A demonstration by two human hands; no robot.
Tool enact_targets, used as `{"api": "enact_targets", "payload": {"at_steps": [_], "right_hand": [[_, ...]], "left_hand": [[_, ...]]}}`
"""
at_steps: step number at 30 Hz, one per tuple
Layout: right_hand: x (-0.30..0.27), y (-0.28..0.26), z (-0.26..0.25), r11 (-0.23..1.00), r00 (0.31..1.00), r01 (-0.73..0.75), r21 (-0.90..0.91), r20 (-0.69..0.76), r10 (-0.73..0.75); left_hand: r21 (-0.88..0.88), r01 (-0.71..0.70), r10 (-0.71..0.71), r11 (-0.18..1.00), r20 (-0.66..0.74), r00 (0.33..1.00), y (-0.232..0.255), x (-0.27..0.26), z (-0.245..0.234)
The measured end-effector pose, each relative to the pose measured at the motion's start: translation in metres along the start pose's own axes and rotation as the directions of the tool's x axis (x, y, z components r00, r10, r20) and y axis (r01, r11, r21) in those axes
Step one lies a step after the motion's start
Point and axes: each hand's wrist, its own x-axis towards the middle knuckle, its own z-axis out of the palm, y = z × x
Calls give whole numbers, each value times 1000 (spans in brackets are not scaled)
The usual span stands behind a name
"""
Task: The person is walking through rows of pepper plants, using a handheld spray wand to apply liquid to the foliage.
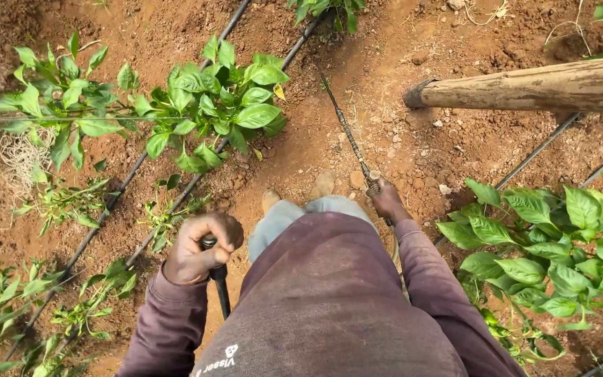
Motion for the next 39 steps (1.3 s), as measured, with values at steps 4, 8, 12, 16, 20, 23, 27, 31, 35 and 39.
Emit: {"api": "enact_targets", "payload": {"at_steps": [4,8,12,16,20,23,27,31,35,39], "right_hand": [[-28,-47,2,982,995,88,-166,60,-79],[2,-85,20,988,994,102,-112,-34,-106],[22,-98,32,982,990,114,-149,-71,-125],[29,-108,34,982,990,111,-150,-64,-122],[38,-107,42,983,995,43,-181,-78,-57],[13,-122,42,981,997,52,-189,-50,-63],[21,-120,56,984,993,79,-159,-77,-92],[2,-120,69,984,991,91,-151,-85,-105],[19,-102,89,987,990,69,-145,-112,-85],[-24,-133,83,979,989,75,-190,-112,-97]], "left_hand": [[456,286,-177,843,-267,947,-121,51,-39],[508,813,-327,285,-745,581,-256,54,-136],[497,760,-291,419,-720,630,-316,21,-199],[225,467,-289,855,-541,790,-150,-7,-149],[233,154,-47,960,-409,911,-22,-78,-94],[273,100,12,957,-381,924,-36,-77,-86],[439,594,-191,674,-673,715,-169,-33,-160],[399,892,-284,213,-848,448,-263,-59,-204],[301,930,-337,211,-871,358,-281,-60,-227],[326,863,-320,386,-830,457,-273,-77,-242]]}}
